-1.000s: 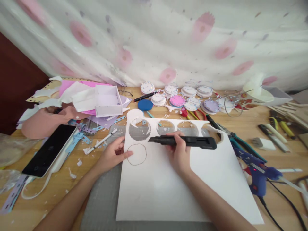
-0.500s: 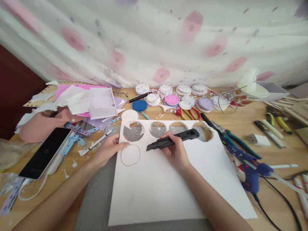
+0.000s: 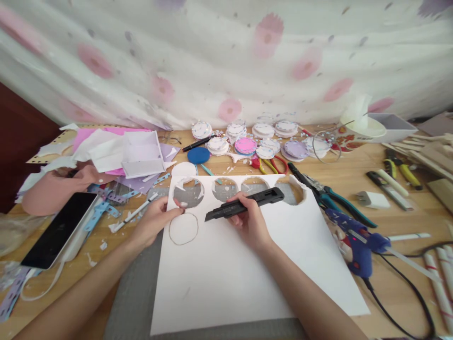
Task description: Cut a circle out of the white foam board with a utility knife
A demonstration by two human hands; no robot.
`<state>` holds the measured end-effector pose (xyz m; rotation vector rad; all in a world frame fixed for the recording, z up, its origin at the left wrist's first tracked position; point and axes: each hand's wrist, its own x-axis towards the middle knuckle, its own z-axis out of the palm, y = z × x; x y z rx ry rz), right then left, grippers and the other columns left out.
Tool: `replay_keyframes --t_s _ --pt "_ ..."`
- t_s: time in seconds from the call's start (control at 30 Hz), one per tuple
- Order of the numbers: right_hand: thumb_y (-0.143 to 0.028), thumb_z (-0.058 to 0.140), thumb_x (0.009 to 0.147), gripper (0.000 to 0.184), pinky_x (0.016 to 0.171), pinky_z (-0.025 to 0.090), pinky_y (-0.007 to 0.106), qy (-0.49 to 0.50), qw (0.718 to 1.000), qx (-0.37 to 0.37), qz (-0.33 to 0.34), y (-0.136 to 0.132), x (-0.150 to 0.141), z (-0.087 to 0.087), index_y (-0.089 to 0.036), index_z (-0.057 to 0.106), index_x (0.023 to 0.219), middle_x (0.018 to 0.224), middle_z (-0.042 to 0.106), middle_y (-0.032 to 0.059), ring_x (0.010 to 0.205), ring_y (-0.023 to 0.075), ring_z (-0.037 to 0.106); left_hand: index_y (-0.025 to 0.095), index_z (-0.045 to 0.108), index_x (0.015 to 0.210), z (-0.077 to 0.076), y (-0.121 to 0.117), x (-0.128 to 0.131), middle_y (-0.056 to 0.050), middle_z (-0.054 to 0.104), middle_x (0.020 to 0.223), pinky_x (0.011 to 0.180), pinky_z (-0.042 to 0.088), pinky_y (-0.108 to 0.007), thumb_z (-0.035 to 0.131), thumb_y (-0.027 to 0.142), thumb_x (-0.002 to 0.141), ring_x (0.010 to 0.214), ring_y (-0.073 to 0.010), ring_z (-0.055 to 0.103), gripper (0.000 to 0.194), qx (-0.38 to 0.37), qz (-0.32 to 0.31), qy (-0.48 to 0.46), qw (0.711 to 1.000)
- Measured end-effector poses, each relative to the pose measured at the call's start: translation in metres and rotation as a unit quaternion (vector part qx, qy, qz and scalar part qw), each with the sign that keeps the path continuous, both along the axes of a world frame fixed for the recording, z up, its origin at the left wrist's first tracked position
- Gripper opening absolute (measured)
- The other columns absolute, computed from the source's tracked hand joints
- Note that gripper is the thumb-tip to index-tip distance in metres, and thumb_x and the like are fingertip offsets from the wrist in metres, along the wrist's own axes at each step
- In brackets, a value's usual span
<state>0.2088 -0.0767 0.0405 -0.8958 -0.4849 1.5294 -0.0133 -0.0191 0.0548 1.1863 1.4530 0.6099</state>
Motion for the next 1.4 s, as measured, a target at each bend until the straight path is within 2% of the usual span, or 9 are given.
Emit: replay_keyframes --t_s 0.17,0.33,0.53,0.67,0.77,0.87,0.93,1.1,1.4 --pt "-0.04 0.053 0.078 0.023 0.042 0.016 0.023 0.02 1.0 0.008 -0.003 0.0 0.001 0.002 -0.018 0.057 0.073 0.041 0.037 -0.007 0.04 0.0083 0.028 0.015 0.07 0.093 0.006 -0.001 -0.016 -0.005 0.073 0.085 0.061 0.05 -0.027 0.076 0.039 0.065 0.073 -0.0199 0.066 0.037 -0.143 -0.012 -0.093 0.985" --pt "-0.04 0.054 0.08 0.021 0.042 0.02 0.022 0.001 0.999 0.035 -0.025 0.0 0.001 0.001 -0.019 0.055 0.076 0.043 0.04 -0.0068 0.041 0.0087 0.032 0.016 0.071 0.092 0.008 -0.01 -0.029 -0.002 0.073 0.089 0.069 0.051 -0.025 0.078 0.028 0.066 0.08 -0.0188 0.066 0.029 -0.155 -0.108 -0.129 0.974" --pt "-0.032 0.065 0.08 0.018 0.053 0.039 0.022 -0.139 0.981 0.122 -0.051 -0.008 -0.003 -0.002 -0.023 0.056 0.093 0.065 0.057 -0.0042 0.056 0.0108 0.051 0.019 0.062 0.105 0.0 -0.022 -0.02 -0.003 0.072 0.094 0.068 0.055 -0.029 0.085 0.023 0.055 0.076 -0.0198 0.068 0.055 -0.202 0.0 -0.191 0.961" --pt "-0.026 0.068 0.078 0.021 0.059 0.046 0.024 -0.265 0.95 0.153 -0.051 -0.018 -0.01 0.003 -0.024 0.053 0.091 0.081 0.063 -0.0011 0.071 0.0145 0.06 0.018 0.059 0.111 -0.006 -0.023 -0.014 -0.006 0.073 0.098 0.068 0.056 -0.029 0.085 0.022 0.056 0.075 -0.0201 0.069 0.061 -0.208 0.011 -0.193 0.959" --pt "-0.027 0.064 0.082 0.018 0.059 0.047 0.025 -0.293 0.941 0.163 -0.032 -0.024 -0.018 0.005 -0.025 0.049 0.093 0.08 0.062 -0.0013 0.07 0.014 0.059 0.017 0.06 0.11 -0.01 -0.021 -0.011 -0.006 0.073 0.096 0.066 0.056 -0.027 0.085 0.022 0.058 0.073 -0.0187 0.069 0.058 -0.204 0.008 -0.204 0.958" --pt "-0.027 0.055 0.089 0.017 0.07 0.05 0.03 -0.307 0.933 0.189 -0.006 -0.027 -0.025 0.003 -0.025 0.048 0.105 0.088 0.064 0.0019 0.076 0.0151 0.06 0.016 0.062 0.106 -0.014 -0.018 -0.01 -0.006 0.074 0.092 0.067 0.056 -0.027 0.084 0.022 0.059 0.074 -0.0189 0.069 0.052 -0.21 0.003 -0.221 0.952" --pt "-0.023 0.053 0.089 0.021 0.07 0.05 0.03 -0.336 0.92 0.2 -0.015 -0.027 -0.028 0.001 -0.025 0.048 0.109 0.088 0.065 0.0023 0.074 0.0144 0.06 0.016 0.063 0.104 -0.016 -0.018 -0.011 -0.006 0.074 0.092 0.067 0.056 -0.028 0.084 0.023 0.059 0.074 -0.0193 0.069 0.051 -0.21 0.001 -0.226 0.951" --pt "-0.012 0.061 0.076 0.027 0.043 0.037 0.018 -0.424 0.885 0.186 -0.052 -0.031 -0.033 -0.006 -0.025 0.047 0.095 0.067 0.053 -0.0056 0.049 0.0084 0.047 0.015 0.063 0.102 -0.021 -0.017 -0.015 -0.006 0.073 0.085 0.063 0.055 -0.026 0.084 0.025 0.06 0.069 -0.0182 0.067 0.048 -0.21 -0.017 -0.248 0.946" --pt "-0.012 0.058 0.076 0.028 0.042 0.027 0.021 -0.455 0.863 0.211 -0.057 -0.041 -0.037 -0.015 -0.024 0.042 0.095 0.069 0.046 -0.005 0.046 0.007 0.038 0.013 0.065 0.096 -0.028 -0.018 -0.019 -0.003 0.071 0.082 0.06 0.053 -0.021 0.084 0.023 0.06 0.066 -0.0132 0.064 0.042 -0.214 -0.042 -0.32 0.922"
